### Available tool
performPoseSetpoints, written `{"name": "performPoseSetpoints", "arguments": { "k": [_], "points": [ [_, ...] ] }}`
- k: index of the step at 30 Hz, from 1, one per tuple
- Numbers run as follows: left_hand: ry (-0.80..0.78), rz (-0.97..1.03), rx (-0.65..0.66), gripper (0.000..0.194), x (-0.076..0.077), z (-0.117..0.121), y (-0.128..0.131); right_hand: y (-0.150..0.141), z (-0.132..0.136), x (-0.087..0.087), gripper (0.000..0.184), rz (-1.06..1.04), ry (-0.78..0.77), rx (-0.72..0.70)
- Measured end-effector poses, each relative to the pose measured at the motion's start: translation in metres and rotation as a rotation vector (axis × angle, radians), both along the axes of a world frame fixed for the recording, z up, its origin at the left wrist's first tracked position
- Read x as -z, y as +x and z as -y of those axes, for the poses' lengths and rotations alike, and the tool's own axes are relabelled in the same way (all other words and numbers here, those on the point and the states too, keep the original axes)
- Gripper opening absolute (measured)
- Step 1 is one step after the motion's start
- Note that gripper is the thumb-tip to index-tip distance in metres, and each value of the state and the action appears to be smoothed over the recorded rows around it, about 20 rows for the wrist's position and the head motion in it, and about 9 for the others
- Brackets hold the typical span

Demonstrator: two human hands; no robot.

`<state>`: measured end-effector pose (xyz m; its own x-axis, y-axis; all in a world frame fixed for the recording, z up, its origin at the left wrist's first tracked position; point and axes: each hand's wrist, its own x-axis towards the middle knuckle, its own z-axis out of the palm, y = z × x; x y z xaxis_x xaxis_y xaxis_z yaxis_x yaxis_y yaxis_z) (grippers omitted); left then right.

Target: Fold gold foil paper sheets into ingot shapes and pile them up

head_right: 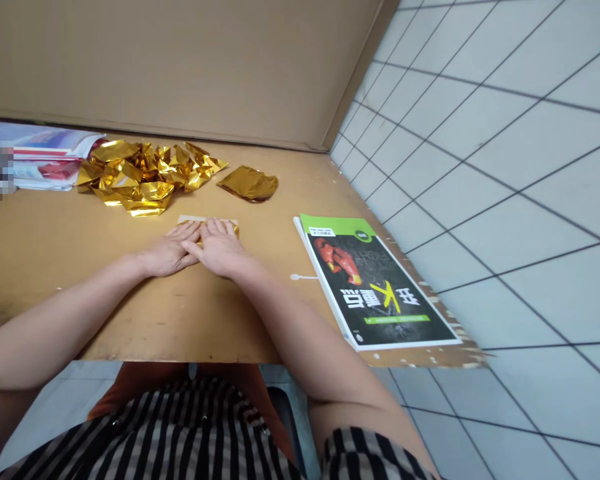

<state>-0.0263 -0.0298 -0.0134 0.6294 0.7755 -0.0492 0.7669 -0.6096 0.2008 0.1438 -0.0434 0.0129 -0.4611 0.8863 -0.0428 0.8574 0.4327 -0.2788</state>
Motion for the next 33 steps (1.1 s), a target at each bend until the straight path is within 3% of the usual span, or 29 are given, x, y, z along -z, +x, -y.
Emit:
{"name": "performPoseSetpoints", "arguments": {
  "k": [5,19,22,26,33],
  "points": [
    [0.004,0.002,0.025,0.080,0.004,-0.003,-0.003,-0.007,-0.003,0.011,0.092,-0.077,-0.061,-0.060],
    [0.035,-0.019,-0.098,0.081,-0.002,-0.001,-0.004,0.032,-0.003,0.022,0.100,-0.020,-0.067,0.018],
    [0.061,-0.009,-0.035,0.075,-0.004,-0.003,0.004,0.032,-0.002,0.021,0.099,-0.021,-0.058,0.019],
    [-0.021,-0.029,0.087,0.072,-0.007,-0.005,0.017,0.031,-0.001,0.017,0.096,-0.013,-0.065,0.006],
    [-0.033,-0.034,0.019,0.078,-0.006,-0.005,0.010,0.033,-0.003,0.020,0.094,0.001,-0.062,0.012]
  ]
}}
